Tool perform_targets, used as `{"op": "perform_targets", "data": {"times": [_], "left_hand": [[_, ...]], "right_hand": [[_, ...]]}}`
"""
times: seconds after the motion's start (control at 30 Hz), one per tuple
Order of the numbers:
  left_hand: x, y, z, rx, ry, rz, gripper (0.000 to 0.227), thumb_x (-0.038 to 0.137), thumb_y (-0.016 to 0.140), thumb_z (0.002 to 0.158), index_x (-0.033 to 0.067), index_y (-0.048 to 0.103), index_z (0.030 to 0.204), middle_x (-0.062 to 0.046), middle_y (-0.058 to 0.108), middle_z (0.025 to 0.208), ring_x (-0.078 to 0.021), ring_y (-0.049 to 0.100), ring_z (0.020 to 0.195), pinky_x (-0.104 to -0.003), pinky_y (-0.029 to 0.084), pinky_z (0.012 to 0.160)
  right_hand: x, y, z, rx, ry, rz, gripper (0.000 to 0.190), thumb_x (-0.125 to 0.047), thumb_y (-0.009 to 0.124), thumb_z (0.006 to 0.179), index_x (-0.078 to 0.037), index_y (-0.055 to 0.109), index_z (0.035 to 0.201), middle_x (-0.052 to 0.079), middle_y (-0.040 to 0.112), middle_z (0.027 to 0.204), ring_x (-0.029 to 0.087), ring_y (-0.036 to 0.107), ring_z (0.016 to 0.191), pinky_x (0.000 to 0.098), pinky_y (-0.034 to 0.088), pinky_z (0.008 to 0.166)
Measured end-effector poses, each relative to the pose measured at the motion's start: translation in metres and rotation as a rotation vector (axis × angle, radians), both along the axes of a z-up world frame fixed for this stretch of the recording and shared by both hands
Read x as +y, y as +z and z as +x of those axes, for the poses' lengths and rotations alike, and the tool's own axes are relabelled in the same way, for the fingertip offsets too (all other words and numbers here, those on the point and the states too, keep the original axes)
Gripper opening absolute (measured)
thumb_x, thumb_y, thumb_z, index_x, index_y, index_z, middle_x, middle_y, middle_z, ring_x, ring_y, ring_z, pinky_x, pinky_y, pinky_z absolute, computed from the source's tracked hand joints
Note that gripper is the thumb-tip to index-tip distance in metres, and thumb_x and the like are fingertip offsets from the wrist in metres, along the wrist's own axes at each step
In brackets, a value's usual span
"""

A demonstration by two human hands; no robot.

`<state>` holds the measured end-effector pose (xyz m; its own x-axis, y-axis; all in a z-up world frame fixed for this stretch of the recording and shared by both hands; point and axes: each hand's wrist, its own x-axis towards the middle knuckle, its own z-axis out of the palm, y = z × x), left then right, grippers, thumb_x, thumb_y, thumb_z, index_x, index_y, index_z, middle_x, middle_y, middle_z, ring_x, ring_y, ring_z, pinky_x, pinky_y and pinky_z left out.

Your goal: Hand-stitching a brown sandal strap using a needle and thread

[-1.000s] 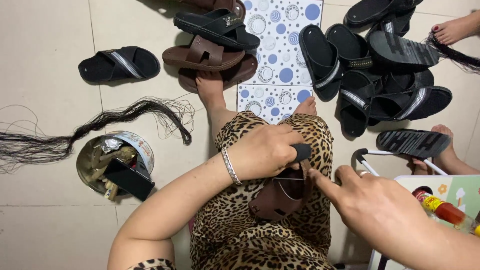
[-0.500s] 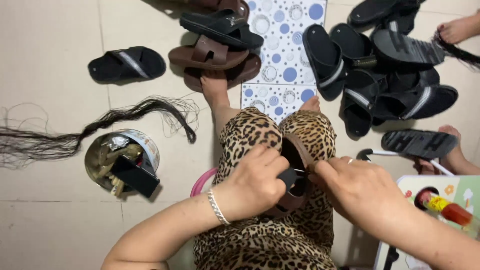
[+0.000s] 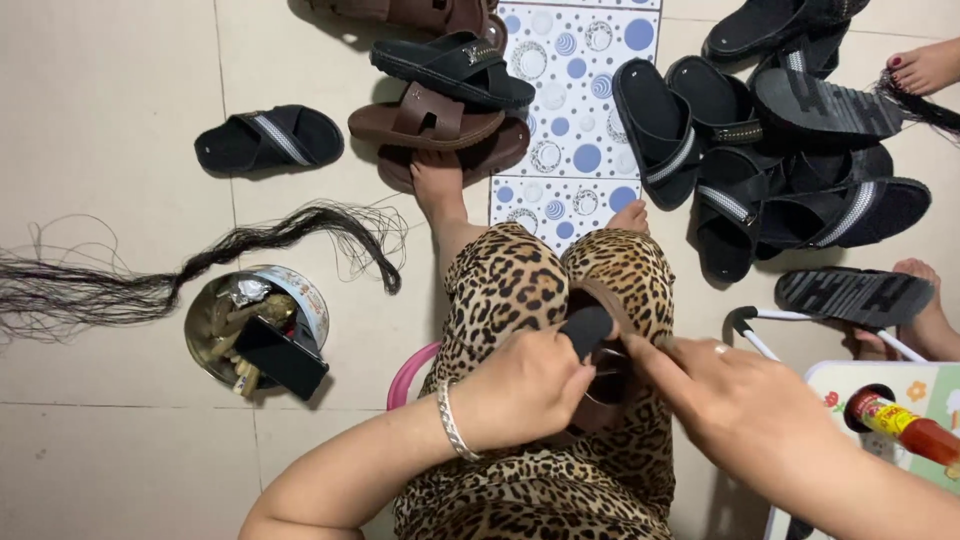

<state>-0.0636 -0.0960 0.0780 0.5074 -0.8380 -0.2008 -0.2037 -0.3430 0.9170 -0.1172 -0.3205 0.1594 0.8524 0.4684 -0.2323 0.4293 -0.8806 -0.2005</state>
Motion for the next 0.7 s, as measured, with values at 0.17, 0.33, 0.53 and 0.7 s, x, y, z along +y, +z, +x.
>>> {"op": "perform_targets", "data": {"times": [0.17,0.33,0.53,0.7], "left_hand": [[0.002,0.000,0.011,-0.148,0.164,-0.200,0.026,-0.002,0.052,0.092,-0.0159,0.061,0.112,-0.004,0.054,0.050,-0.0167,0.047,0.034,-0.023,0.037,0.031],[-0.007,0.015,0.006,-0.278,0.156,-0.147,0.056,0.013,0.067,0.090,-0.0087,0.049,0.138,-0.008,0.060,0.073,-0.0196,0.052,0.059,-0.031,0.043,0.054],[-0.014,0.006,-0.006,-0.042,0.337,-0.294,0.021,-0.001,0.053,0.092,-0.0045,0.065,0.108,-0.004,0.058,0.059,-0.0140,0.048,0.037,-0.026,0.038,0.032],[0.000,0.002,-0.003,0.426,0.572,-0.373,0.017,-0.002,0.055,0.094,0.0038,0.063,0.108,0.005,0.052,0.065,-0.0068,0.047,0.047,-0.019,0.041,0.039]], "right_hand": [[-0.059,0.026,-0.017,0.092,-0.223,-0.220,0.046,-0.023,0.070,0.083,-0.033,0.069,0.128,-0.011,0.077,0.077,0.013,0.072,0.051,0.0310,0.056,0.058],[-0.058,-0.020,-0.014,0.527,-0.669,0.294,0.038,-0.030,0.075,0.078,-0.023,0.081,0.115,-0.006,0.083,0.087,0.015,0.062,0.047,0.0292,0.052,0.049],[-0.031,-0.050,-0.036,0.806,-0.920,1.149,0.029,-0.009,0.062,0.097,0.010,0.074,0.078,0.009,0.061,0.073,0.011,0.043,0.043,0.0259,0.035,0.034],[-0.027,-0.035,-0.025,0.945,-0.704,1.397,0.031,-0.010,0.060,0.096,0.011,0.073,0.078,0.020,0.068,0.091,0.013,0.047,0.049,0.0250,0.041,0.047]]}}
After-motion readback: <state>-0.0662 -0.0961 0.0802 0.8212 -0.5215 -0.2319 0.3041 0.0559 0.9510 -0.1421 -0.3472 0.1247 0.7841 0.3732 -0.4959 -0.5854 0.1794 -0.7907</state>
